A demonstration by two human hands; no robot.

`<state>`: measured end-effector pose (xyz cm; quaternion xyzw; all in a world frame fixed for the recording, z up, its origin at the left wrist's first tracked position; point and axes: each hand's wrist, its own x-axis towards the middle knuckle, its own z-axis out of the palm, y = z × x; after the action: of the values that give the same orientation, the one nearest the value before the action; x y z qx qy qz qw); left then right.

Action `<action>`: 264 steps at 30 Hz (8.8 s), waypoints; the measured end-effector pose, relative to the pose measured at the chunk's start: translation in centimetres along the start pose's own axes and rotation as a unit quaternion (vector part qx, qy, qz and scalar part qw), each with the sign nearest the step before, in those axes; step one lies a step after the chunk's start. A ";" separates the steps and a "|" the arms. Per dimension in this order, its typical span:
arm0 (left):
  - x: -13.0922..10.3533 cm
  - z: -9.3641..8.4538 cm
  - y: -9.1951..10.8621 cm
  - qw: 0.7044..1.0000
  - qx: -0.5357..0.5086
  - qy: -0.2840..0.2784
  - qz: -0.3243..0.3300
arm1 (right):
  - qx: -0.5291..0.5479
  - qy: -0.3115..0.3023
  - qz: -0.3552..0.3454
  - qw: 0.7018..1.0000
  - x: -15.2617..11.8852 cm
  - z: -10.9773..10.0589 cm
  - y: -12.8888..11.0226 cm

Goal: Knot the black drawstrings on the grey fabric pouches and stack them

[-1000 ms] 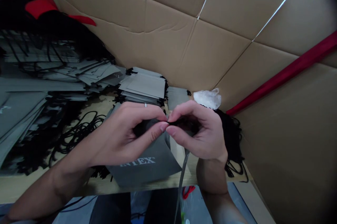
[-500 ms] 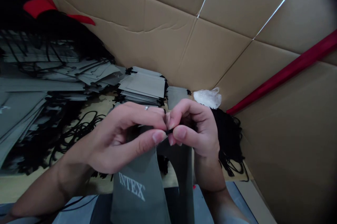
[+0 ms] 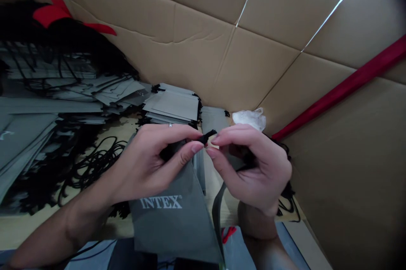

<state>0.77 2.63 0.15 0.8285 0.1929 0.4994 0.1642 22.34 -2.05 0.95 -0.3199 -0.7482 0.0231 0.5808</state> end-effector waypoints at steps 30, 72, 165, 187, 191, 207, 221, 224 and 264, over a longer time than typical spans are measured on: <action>-0.2 -0.3 -0.7 0.955 0.166 0.002 0.247 | 0.024 -0.040 0.091 0.995 -0.2 -0.1 0.2; 0.1 -1.3 0.8 0.964 -0.155 -0.206 -0.067 | 0.283 -0.131 0.031 0.950 -0.2 1.0 3.2; 0.0 0.1 1.2 0.983 -0.153 -0.099 -0.002 | 0.330 -0.071 0.079 0.938 0.0 1.6 1.9; 0.3 0.7 0.0 0.997 -0.039 -0.071 -0.003 | 0.029 -0.016 -0.044 0.998 0.3 0.2 1.3; -0.3 0.7 -0.5 0.999 -0.044 0.007 0.015 | 0.018 -0.025 -0.028 0.999 0.4 0.0 1.3; -0.9 0.5 -0.5 0.995 0.000 -0.014 0.097 | 0.071 -0.041 0.036 0.996 0.0 0.3 1.2; -0.1 0.9 -0.6 0.980 -0.197 0.025 0.003 | 0.115 0.033 0.022 0.993 0.3 1.7 1.0; 0.2 0.4 -0.1 0.978 -0.195 -0.026 -0.068 | 0.077 0.071 -0.024 0.994 0.3 1.8 1.3; 0.4 -0.6 0.7 0.959 -0.198 -0.190 -0.064 | 0.364 -0.123 0.144 0.912 -0.1 0.4 2.0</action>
<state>0.52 2.26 1.02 0.8446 0.1082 0.3498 0.3907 22.94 -0.39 -0.11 -0.1855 -0.6992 0.4161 0.5509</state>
